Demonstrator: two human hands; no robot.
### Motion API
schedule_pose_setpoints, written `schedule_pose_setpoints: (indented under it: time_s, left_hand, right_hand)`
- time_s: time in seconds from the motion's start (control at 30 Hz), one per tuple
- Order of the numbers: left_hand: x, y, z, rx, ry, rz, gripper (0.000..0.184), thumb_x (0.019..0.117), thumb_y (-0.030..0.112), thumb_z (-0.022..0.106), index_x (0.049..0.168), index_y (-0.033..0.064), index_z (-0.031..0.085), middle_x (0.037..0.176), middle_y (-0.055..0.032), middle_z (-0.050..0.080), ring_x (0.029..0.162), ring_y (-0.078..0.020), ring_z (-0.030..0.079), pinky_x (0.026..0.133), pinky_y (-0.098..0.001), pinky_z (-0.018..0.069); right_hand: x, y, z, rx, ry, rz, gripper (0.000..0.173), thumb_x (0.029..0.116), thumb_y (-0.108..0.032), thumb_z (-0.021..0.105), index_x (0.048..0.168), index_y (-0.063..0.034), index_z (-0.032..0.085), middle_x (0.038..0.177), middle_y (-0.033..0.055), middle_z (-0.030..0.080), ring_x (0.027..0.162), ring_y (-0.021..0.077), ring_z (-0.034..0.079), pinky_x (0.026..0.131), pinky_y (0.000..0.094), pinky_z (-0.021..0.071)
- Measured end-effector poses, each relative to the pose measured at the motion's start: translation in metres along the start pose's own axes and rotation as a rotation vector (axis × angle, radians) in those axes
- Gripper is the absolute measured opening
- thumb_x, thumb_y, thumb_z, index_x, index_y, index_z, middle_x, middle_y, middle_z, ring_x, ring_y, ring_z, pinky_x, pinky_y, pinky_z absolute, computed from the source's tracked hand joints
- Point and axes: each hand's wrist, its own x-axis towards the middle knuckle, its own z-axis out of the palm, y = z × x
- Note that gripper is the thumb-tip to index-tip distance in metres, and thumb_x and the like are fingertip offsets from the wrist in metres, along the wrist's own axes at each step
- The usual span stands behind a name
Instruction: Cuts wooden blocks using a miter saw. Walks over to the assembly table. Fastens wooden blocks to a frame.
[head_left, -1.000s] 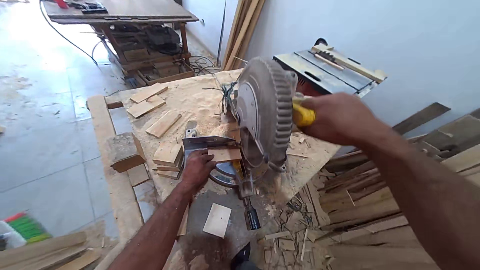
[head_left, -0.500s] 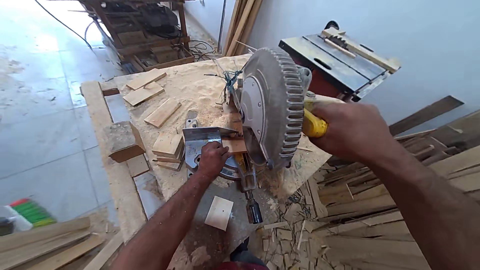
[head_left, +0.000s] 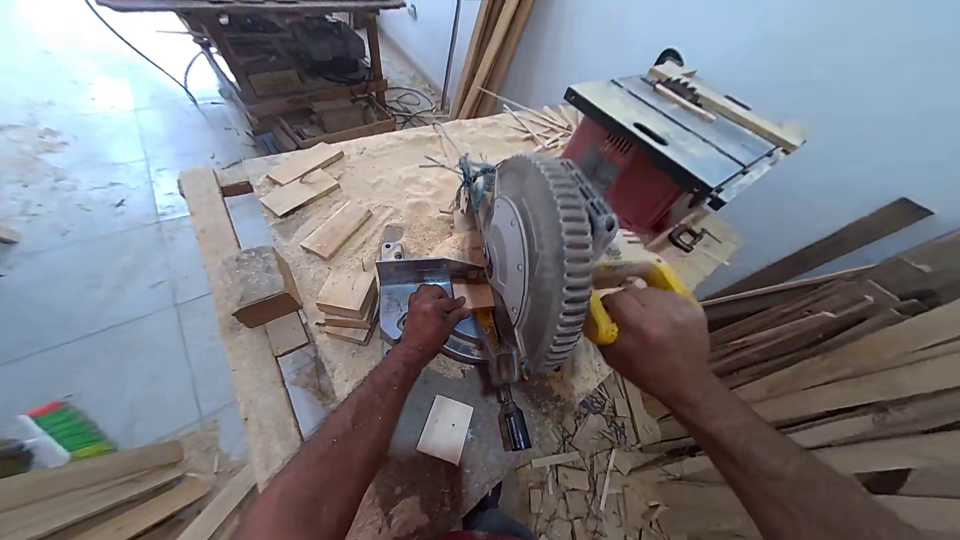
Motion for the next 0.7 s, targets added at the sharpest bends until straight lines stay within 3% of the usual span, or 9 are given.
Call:
schedule_pose_setpoints:
  time_s: [0.1,0.23,0.3,0.37,0.43,0.5,0.57,0.63,0.7]
  left_hand:
    - [-0.003,0.002,-0.002,0.015,-0.034,-0.019,0.026,0.0929,0.043,0.074,0.108,0.0244,0.082,0.1,-0.0034,0.069,0.105,-0.0231,0.062,0.099,-0.0467,0.0489]
    - [0.003,0.008,-0.007,-0.004,-0.083,-0.04,0.029,0.0886,0.045,0.078,0.103,0.0199,0.08,0.125,-0.0086,0.064,0.122,-0.0288,0.057,0.106,-0.0531,0.0471]
    - [0.004,0.017,-0.006,-0.016,-0.123,-0.05,0.033,0.0837,0.044,0.083,0.096,0.013,0.078,0.144,-0.0132,0.056,0.136,-0.033,0.05,0.112,-0.056,0.0434]
    - [0.006,0.028,-0.004,0.028,-0.17,-0.089,0.04,0.0813,0.043,0.085,0.09,0.0066,0.073,0.153,-0.0139,0.05,0.141,-0.0318,0.048,0.115,-0.0534,0.0424]
    - [0.007,0.044,-0.007,0.099,-0.236,-0.19,0.045,0.0813,0.044,0.086,0.094,0.0039,0.069,0.151,-0.0126,0.052,0.137,-0.0294,0.052,0.113,-0.0508,0.0452]
    - [0.004,0.059,-0.016,0.171,-0.288,-0.26,0.056,0.0774,0.048,0.087,0.105,0.0029,0.069,0.136,-0.016,0.06,0.127,-0.0336,0.058,0.107,-0.0535,0.0483]
    - [-0.013,0.075,-0.027,0.233,-0.308,-0.328,0.075,0.0729,0.058,0.085,0.122,0.0054,0.065,0.127,-0.0197,0.061,0.122,-0.0383,0.058,0.105,-0.0571,0.0483]
    - [-0.04,0.092,-0.034,0.177,-0.286,-0.469,0.089,0.0729,0.063,0.081,0.139,0.0078,0.057,0.131,-0.022,0.061,0.123,-0.0391,0.059,0.105,-0.0589,0.0485]
    - [-0.076,0.11,-0.037,-0.009,-0.263,-0.639,0.092,0.0767,0.066,0.075,0.146,0.0094,0.053,0.126,-0.0166,0.064,0.112,-0.0312,0.064,0.097,-0.0543,0.0536]
  right_hand:
    - [-0.019,-0.003,0.016,0.041,-0.05,-0.05,0.02,0.0874,-0.028,0.065,0.079,-0.0096,0.065,0.072,0.0079,0.065,0.068,0.0282,0.067,0.058,0.0477,0.0545]
    - [0.037,0.024,-0.028,0.124,-0.199,-0.058,0.019,0.0901,-0.034,0.069,0.091,-0.0149,0.069,0.08,0.0067,0.069,0.072,0.0289,0.07,0.056,0.0531,0.0566]
    - [0.079,0.041,-0.055,0.13,-0.144,0.016,0.024,0.0903,-0.036,0.071,0.105,-0.0169,0.073,0.097,0.0094,0.074,0.088,0.0326,0.072,0.068,0.0593,0.0578]
    - [0.112,0.058,-0.062,0.132,0.089,0.085,0.031,0.0904,-0.033,0.072,0.115,-0.0146,0.073,0.111,0.0116,0.073,0.106,0.0327,0.069,0.088,0.0582,0.0546]
    - [0.126,0.069,-0.048,0.197,0.344,0.218,0.045,0.0929,-0.028,0.072,0.134,-0.0108,0.066,0.139,0.0133,0.063,0.135,0.0297,0.055,0.115,0.0503,0.0424]
    - [0.109,0.062,-0.014,0.282,0.403,0.41,0.056,0.0958,-0.029,0.067,0.147,-0.008,0.055,0.154,0.0171,0.05,0.146,0.03,0.044,0.12,0.0471,0.0388]
    - [0.068,0.032,0.042,0.436,0.09,0.624,0.064,0.0983,-0.045,0.063,0.146,-0.0047,0.052,0.153,0.0229,0.047,0.143,0.0364,0.046,0.116,0.0526,0.0419]
    - [0.037,-0.005,0.115,0.55,-0.335,0.732,0.09,0.0883,-0.068,0.064,0.149,-0.0039,0.048,0.155,0.0299,0.039,0.139,0.0467,0.045,0.109,0.0633,0.0441]
    - [0.023,-0.043,0.172,0.561,-0.554,0.779,0.11,0.0778,-0.084,0.061,0.156,-0.0088,0.041,0.161,0.0318,0.029,0.147,0.0511,0.032,0.113,0.0688,0.0354]
